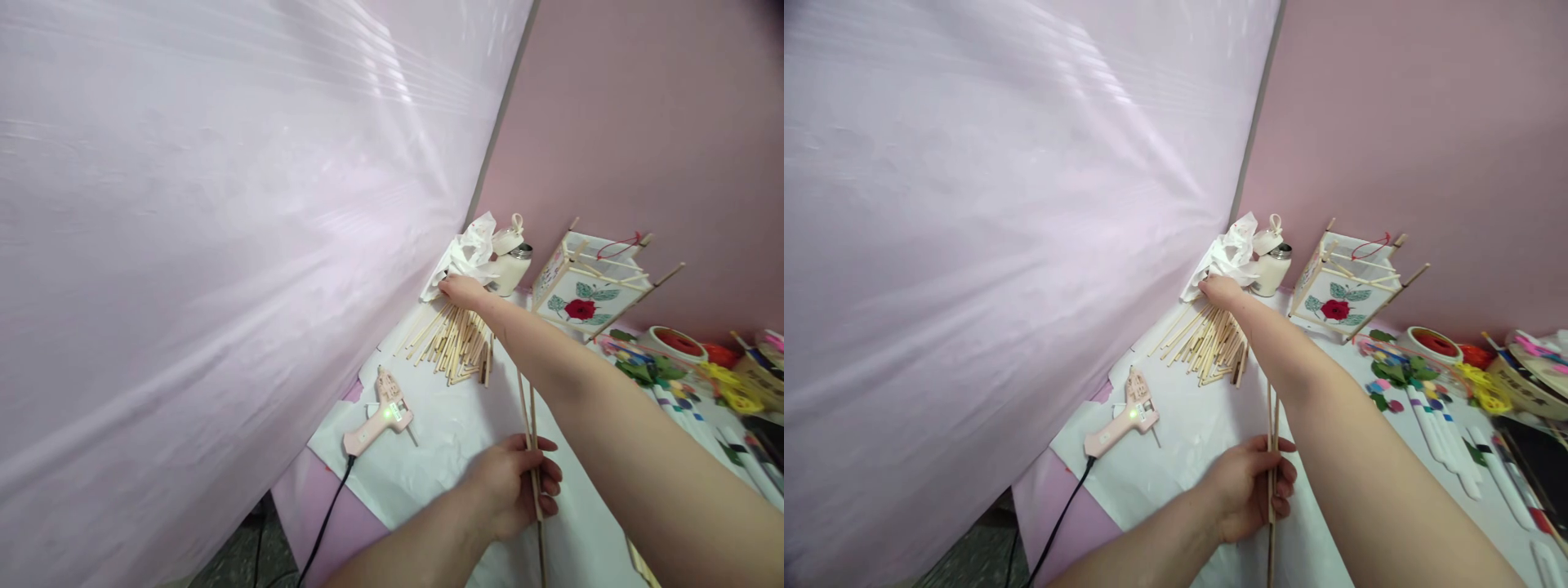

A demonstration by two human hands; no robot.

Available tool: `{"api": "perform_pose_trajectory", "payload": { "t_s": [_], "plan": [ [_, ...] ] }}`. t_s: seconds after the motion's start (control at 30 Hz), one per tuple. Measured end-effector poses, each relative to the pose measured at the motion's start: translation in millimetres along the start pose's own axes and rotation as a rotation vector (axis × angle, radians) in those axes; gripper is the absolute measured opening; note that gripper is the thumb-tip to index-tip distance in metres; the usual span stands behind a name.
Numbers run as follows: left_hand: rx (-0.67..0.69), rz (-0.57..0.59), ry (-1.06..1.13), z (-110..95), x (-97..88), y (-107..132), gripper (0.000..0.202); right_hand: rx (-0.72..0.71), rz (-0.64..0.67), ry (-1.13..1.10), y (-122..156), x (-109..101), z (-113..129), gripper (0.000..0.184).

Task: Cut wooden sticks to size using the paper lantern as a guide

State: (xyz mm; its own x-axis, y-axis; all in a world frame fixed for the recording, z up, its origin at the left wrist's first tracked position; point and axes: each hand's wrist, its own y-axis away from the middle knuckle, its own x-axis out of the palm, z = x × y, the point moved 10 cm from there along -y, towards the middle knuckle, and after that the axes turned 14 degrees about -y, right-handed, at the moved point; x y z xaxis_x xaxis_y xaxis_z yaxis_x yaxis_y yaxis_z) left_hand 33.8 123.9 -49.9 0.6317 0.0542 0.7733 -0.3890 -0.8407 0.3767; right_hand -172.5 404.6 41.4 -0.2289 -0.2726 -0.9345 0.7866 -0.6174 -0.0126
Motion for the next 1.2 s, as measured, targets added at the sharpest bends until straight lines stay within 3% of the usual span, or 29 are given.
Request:
{"api": "perform_pose_trajectory", "payload": {
  "t_s": [0.17,0.33,0.43,0.6,0.8,1.0,1.2],
  "plan": [
    [0.014,0.002,-0.048,-3,1.6,3,0.026,0.121,0.065,-0.282,18,-14,-12,0.032],
    [0.031,-0.001,-0.078,-6,2.9,6,0.025,0.252,0.234,-0.636,50,-6,-18,0.013],
    [0.029,-0.006,-0.084,-6,3.1,6,0.025,0.306,0.262,-0.810,69,4,-13,0.006],
    [0.039,0.001,-0.092,-6,4.5,7,0.023,0.365,0.279,-1.017,94,21,5,0.009],
    [0.033,-0.006,-0.115,-7,6.4,10,0.022,0.422,0.272,-1.104,118,31,16,0.012],
    [0.050,0.000,-0.122,-7,5.9,9,0.020,0.447,0.162,-1.072,131,18,18,0.012],
    [0.068,0.028,-0.099,-7,7.2,8,0.019,0.345,-0.165,-0.996,159,-35,21,0.006]
  ]
}}
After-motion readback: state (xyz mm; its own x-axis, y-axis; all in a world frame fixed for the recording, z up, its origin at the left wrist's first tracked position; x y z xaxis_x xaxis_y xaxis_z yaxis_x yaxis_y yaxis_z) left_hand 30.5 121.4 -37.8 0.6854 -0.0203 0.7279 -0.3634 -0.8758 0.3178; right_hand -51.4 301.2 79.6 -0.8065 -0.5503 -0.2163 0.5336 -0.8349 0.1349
